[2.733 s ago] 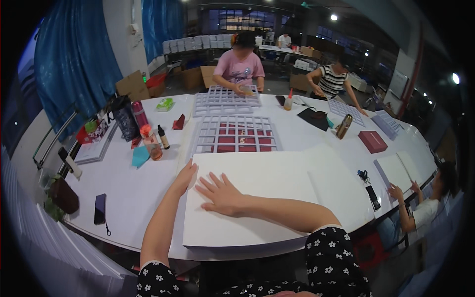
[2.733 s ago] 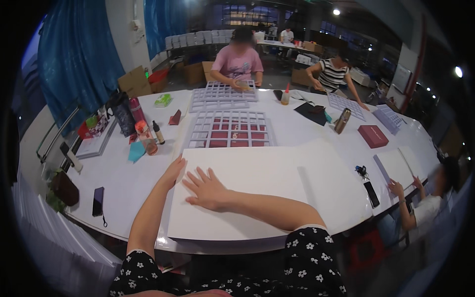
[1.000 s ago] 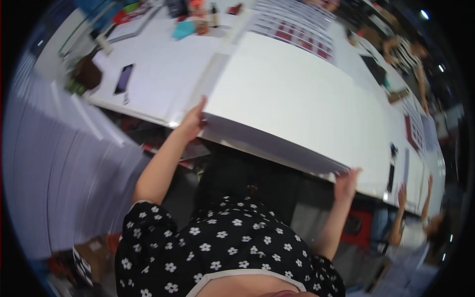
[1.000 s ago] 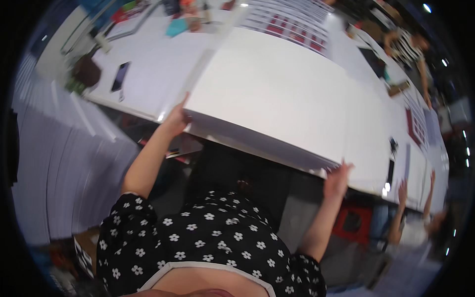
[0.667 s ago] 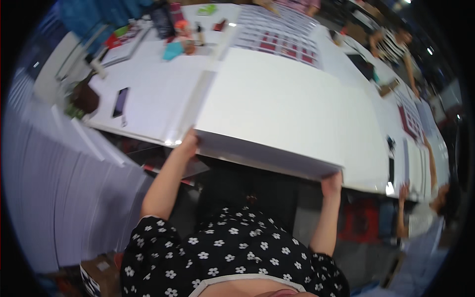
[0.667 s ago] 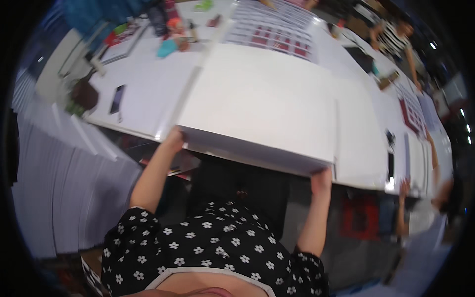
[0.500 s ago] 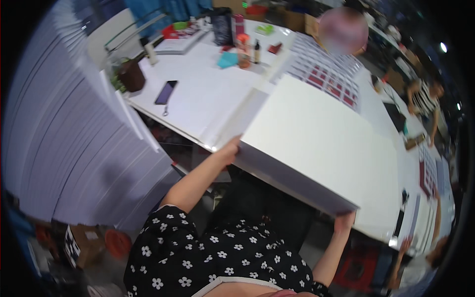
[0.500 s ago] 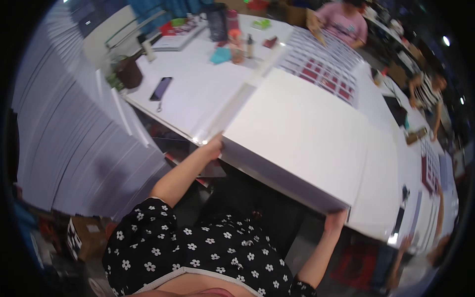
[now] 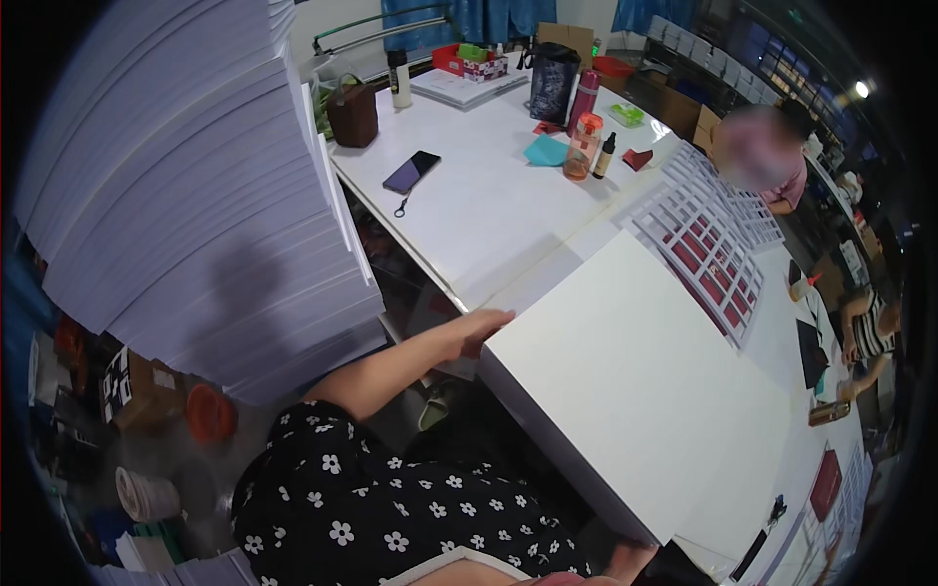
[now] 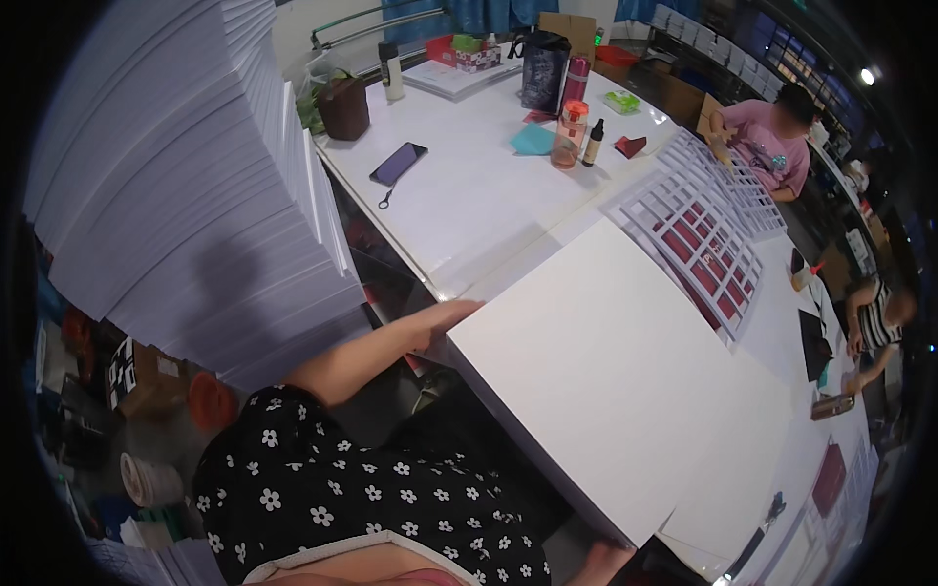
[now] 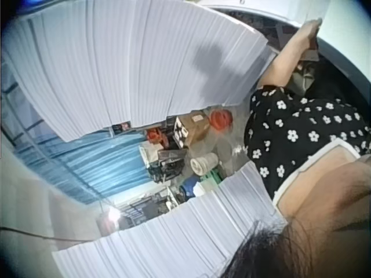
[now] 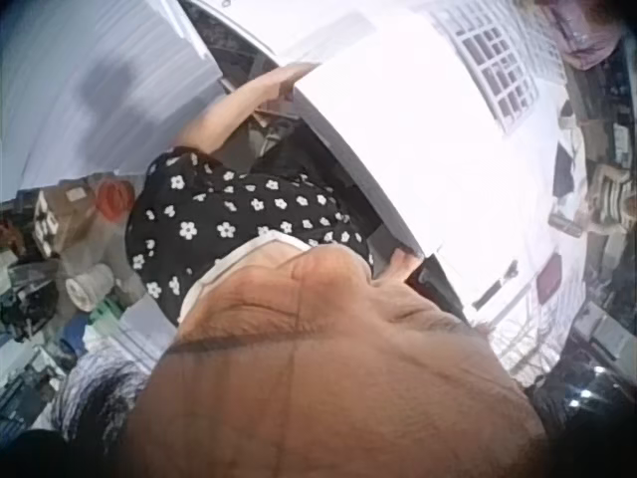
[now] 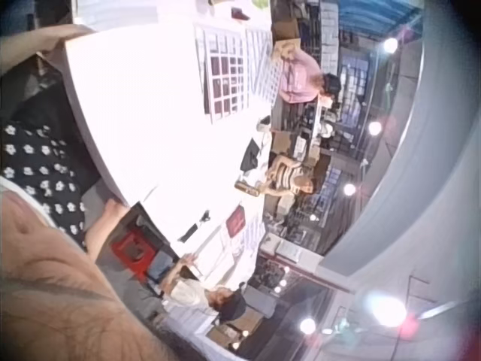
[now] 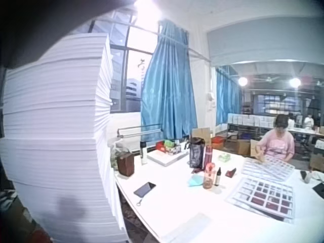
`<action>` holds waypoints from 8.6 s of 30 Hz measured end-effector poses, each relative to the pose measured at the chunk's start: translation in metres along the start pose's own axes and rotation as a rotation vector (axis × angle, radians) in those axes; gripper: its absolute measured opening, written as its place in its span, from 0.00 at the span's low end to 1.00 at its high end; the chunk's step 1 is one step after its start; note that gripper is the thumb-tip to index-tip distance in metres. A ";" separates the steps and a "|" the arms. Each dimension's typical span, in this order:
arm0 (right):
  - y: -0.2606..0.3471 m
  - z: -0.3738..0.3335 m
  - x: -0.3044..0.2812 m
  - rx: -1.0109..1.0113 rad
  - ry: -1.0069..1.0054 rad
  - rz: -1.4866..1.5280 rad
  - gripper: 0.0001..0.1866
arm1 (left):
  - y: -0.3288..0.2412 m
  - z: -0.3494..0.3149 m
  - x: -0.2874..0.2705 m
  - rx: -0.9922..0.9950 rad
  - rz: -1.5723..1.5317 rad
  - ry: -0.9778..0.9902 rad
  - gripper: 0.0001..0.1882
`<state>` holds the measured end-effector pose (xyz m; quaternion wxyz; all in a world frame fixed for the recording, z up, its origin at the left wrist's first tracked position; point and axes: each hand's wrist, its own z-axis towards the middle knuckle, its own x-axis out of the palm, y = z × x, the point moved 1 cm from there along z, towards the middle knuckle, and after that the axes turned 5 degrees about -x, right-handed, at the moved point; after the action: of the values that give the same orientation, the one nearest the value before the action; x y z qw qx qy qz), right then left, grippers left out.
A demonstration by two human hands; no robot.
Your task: The person assembles books by placing white paper covers into a purple grid mold on a table. They repeatedly open the covers, align them with the grid, and press them down to secure the shape. The process is repetitive, involving handling multiple covers one by one.
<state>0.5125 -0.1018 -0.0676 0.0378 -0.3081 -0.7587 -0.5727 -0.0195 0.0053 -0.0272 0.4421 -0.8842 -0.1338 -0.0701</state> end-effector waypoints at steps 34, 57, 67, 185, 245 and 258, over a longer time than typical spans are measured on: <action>0.034 0.071 0.105 0.106 -0.076 -0.173 0.35 | -0.197 0.193 -0.139 0.044 0.929 -1.191 0.47; 0.048 0.059 0.065 0.083 -0.028 -0.147 0.37 | -0.070 0.178 -0.044 0.623 0.210 -0.352 0.14; 0.055 0.064 0.071 0.130 0.110 -0.177 0.37 | 0.084 0.023 -0.025 0.324 0.068 -0.455 0.20; 0.028 0.041 0.174 -0.862 0.862 -1.744 0.55 | 0.053 0.034 0.045 0.726 -0.055 -0.539 0.17; 0.091 0.062 -0.102 -0.302 -0.381 0.464 0.12 | 0.014 -0.023 0.129 0.753 0.157 0.022 0.15; 0.076 0.020 0.059 -0.099 0.240 -0.369 0.16 | -0.044 -0.005 0.062 0.305 0.012 0.208 0.30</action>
<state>0.5093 -0.0471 0.0139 0.0073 -0.0952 -0.7634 -0.6389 0.0264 0.0369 0.0241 0.5830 -0.7956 -0.0912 -0.1374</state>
